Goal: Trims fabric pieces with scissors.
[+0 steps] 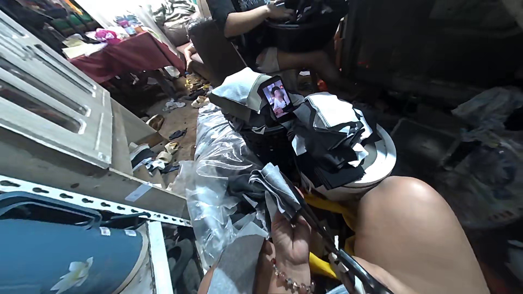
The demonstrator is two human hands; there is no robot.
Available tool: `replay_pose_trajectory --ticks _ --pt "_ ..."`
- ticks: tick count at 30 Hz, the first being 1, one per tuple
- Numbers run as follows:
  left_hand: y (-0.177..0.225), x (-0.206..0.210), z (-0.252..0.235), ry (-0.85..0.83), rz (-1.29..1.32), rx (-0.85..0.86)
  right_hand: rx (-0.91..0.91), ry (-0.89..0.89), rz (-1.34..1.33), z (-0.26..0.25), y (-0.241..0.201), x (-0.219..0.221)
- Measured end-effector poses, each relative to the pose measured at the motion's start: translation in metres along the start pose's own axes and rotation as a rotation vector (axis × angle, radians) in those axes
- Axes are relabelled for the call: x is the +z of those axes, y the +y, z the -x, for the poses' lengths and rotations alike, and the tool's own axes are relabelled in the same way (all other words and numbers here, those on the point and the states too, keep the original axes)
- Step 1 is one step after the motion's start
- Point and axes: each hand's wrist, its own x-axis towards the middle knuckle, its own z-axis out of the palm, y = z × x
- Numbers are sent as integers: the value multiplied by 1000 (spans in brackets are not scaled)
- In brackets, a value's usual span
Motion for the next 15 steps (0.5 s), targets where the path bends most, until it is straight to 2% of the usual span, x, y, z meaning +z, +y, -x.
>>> replay_pose_trajectory --ticks 6,10,11,13,15 --pt "4 -3 -4 -77 44 -58 -25 49 16 4 -10 -1" --pt "-1 7 1 109 -49 60 -24 66 90 4 -11 -1" --pt "-1 8 2 111 -74 53 -20 62 115 3 -11 -1" --pt "0 1 2 34 -101 -11 -4 67 128 2 -12 2" --pt "-2 -2 3 25 -126 -39 -8 86 109 -1 -12 4"
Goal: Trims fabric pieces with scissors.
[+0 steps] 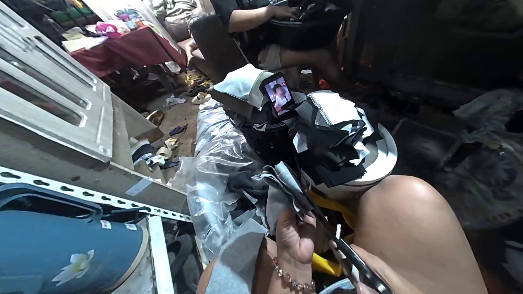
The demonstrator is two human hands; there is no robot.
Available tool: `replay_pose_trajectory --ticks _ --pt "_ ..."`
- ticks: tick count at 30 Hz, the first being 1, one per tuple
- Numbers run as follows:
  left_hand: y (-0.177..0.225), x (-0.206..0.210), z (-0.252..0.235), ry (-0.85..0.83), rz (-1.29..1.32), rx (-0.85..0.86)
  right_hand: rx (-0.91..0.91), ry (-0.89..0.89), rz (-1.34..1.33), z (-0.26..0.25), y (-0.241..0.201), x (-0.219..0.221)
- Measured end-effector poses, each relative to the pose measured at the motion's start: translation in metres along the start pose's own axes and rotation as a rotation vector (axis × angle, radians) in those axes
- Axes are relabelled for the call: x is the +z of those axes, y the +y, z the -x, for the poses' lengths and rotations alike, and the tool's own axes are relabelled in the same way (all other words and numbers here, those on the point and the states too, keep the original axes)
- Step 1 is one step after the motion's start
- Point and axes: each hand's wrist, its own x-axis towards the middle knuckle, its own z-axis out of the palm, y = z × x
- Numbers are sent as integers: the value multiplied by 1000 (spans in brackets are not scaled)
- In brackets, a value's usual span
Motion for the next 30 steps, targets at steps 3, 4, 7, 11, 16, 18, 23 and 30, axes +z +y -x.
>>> replay_pose_trajectory --ticks 3,4,7,11,16,18,23,30 --pt "1 2 1 3 -30 11 -12 43 -14 -1 2 0" --pt "2 4 2 21 -48 29 -18 47 -17 0 2 -1" --pt "3 17 6 175 -126 123 -47 31 -16 2 6 -4" --pt "4 21 6 226 -148 125 -15 21 20 1 7 -6" --pt "-6 15 11 314 -349 113 -17 36 -32 -5 4 1" --pt "-6 16 12 311 -362 112 5 48 -53 -6 5 0" --pt "-3 20 11 392 -379 177 -11 36 -76 -4 8 -5" --pt "3 17 11 375 -380 207 -21 20 -141 4 14 -11"
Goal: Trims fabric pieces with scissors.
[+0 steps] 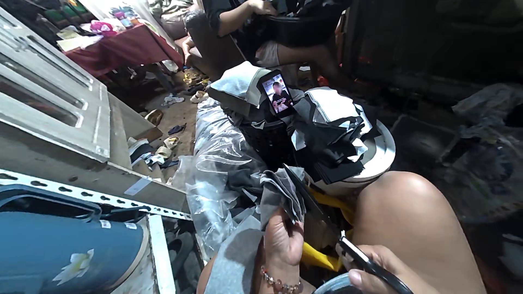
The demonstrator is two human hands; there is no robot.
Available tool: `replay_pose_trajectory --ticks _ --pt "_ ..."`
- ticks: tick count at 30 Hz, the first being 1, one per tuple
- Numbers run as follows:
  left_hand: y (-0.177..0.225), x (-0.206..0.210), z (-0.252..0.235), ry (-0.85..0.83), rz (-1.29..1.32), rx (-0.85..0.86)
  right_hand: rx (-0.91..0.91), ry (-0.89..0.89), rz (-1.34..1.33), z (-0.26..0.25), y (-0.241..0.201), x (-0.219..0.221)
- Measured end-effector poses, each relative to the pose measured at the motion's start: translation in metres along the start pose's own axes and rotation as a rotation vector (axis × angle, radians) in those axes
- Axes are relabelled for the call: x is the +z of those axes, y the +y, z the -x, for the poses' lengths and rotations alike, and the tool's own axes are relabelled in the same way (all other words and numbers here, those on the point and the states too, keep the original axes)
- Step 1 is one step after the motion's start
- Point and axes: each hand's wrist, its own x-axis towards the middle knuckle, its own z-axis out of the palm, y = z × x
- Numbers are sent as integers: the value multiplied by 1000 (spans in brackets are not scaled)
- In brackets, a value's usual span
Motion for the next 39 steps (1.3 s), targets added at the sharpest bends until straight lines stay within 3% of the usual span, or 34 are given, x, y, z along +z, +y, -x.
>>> replay_pose_trajectory --ticks 4,12,17,22,29,32,34,36,39 --pt "2 -6 -1 12 -112 11 -30 103 0 7 -6 -8" --pt "-20 -46 -22 -19 -467 -178 -124 482 54 8 -25 -61" --pt "-17 -43 -24 -25 -492 -97 -182 609 103 11 -30 -92" --pt "7 28 -16 -159 -630 122 -205 651 -63 6 -17 -108" --pt "28 161 -22 -772 -679 309 -219 619 19 7 7 -117" --pt "7 198 -47 -682 -739 194 -211 609 21 8 7 -116" --pt "-8 184 -63 -579 -995 141 -231 596 -13 7 6 -115" --pt "-9 158 -61 -588 -1129 106 -237 575 -50 8 -3 -112" --pt "25 106 -53 -649 -1153 280 -169 609 -91 10 -25 -99"
